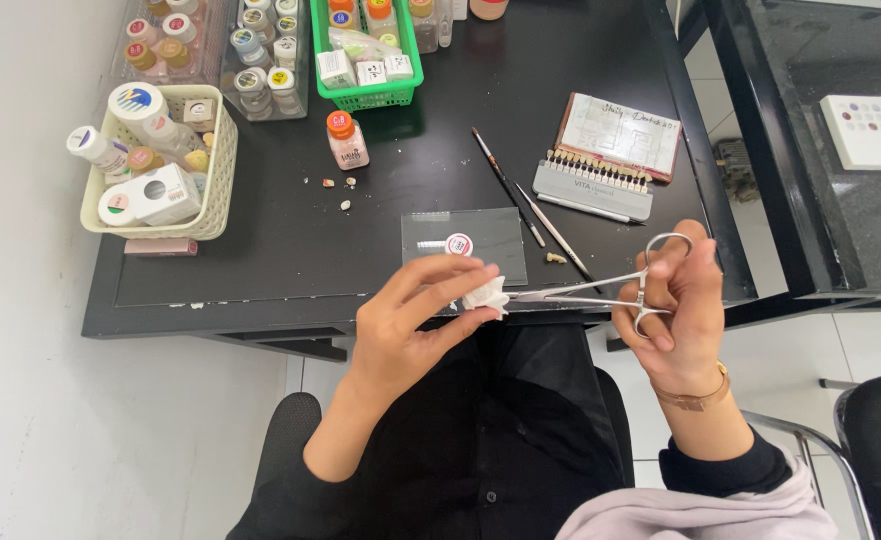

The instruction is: The person sits at a dental lab bench and holds a small denture component with forceps. They use a fine brush to pick up pink ceramic powder and apply and shape it onto the denture, dipping the brush in liquid and working over a glass slab.

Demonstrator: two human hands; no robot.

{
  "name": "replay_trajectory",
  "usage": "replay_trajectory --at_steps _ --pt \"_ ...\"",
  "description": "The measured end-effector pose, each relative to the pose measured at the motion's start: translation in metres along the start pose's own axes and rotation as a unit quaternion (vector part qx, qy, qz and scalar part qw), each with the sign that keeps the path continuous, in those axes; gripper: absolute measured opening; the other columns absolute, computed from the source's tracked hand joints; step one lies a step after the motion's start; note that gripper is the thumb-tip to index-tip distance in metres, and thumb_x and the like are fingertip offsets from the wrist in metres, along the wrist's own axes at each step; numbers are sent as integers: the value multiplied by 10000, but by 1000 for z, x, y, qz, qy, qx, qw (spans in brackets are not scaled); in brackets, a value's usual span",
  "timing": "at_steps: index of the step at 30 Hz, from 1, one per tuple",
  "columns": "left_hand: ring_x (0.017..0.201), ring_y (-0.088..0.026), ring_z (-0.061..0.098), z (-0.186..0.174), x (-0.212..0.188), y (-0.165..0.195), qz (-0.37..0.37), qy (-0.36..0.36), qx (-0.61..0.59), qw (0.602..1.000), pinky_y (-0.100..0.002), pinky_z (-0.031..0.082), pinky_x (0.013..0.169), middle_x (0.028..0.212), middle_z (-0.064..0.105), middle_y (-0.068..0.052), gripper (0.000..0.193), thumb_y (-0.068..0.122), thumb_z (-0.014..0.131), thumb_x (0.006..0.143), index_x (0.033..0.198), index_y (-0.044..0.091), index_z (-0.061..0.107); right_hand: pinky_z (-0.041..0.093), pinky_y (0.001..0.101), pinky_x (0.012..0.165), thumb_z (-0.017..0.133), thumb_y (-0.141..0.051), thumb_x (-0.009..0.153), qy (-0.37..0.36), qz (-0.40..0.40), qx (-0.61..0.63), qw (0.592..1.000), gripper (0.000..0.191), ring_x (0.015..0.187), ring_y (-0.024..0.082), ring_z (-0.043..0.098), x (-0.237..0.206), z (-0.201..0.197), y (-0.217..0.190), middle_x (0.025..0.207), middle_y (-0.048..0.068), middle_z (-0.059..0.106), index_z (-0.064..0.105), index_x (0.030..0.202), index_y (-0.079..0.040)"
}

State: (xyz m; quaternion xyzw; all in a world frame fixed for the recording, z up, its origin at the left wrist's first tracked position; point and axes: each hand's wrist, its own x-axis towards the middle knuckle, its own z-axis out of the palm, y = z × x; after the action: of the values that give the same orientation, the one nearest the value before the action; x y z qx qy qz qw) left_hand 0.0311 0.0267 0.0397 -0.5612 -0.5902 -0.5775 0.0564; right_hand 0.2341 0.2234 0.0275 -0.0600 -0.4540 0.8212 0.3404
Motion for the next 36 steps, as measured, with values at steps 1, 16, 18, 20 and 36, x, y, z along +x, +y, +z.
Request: replay_trajectory --at_steps 1,16,18,20,36 --pt "958 -144 726 1 0 -1 0 -13 -5 1000 -265 615 806 1131 720 -14 393 133 881 808 1175 128 739 231 200 322 397 -490 1153 12 2 4 1000 447 360 32 221 -1 -2 1 601 -59 256 548 953 -121" --pt "972 -175 717 16 -5 -3 38 15 -16 999 -293 640 919 1072 738 -10 269 4 813 851 1099 82 742 231 221 305 354 -530 1157 66 2 -15 998 537 358 51 191 -5 -8 -1 600 -61 299 559 847 -141" --pt "920 -167 717 13 -4 -1 26 26 -6 999 -274 608 828 1045 746 -13 276 25 842 830 1081 96 754 271 224 317 347 -511 1160 40 5 4 999 504 360 56 208 -3 -6 -1 588 -59 299 604 955 -128" --pt "901 -158 727 10 -2 0 9 29 -17 999 -260 606 786 1046 750 -20 277 15 838 835 1086 103 760 315 226 323 343 -476 1167 20 10 -2 1000 437 370 51 232 -4 -3 -2 620 -57 304 593 1147 -118" --pt "1146 -211 719 -12 3 3 -146 -7 -229 962 -324 640 989 1223 700 -95 216 -58 707 956 1145 46 719 349 176 334 427 -277 1157 -63 -8 52 997 338 367 19 280 -8 -4 -8 639 -37 343 486 1488 -310"
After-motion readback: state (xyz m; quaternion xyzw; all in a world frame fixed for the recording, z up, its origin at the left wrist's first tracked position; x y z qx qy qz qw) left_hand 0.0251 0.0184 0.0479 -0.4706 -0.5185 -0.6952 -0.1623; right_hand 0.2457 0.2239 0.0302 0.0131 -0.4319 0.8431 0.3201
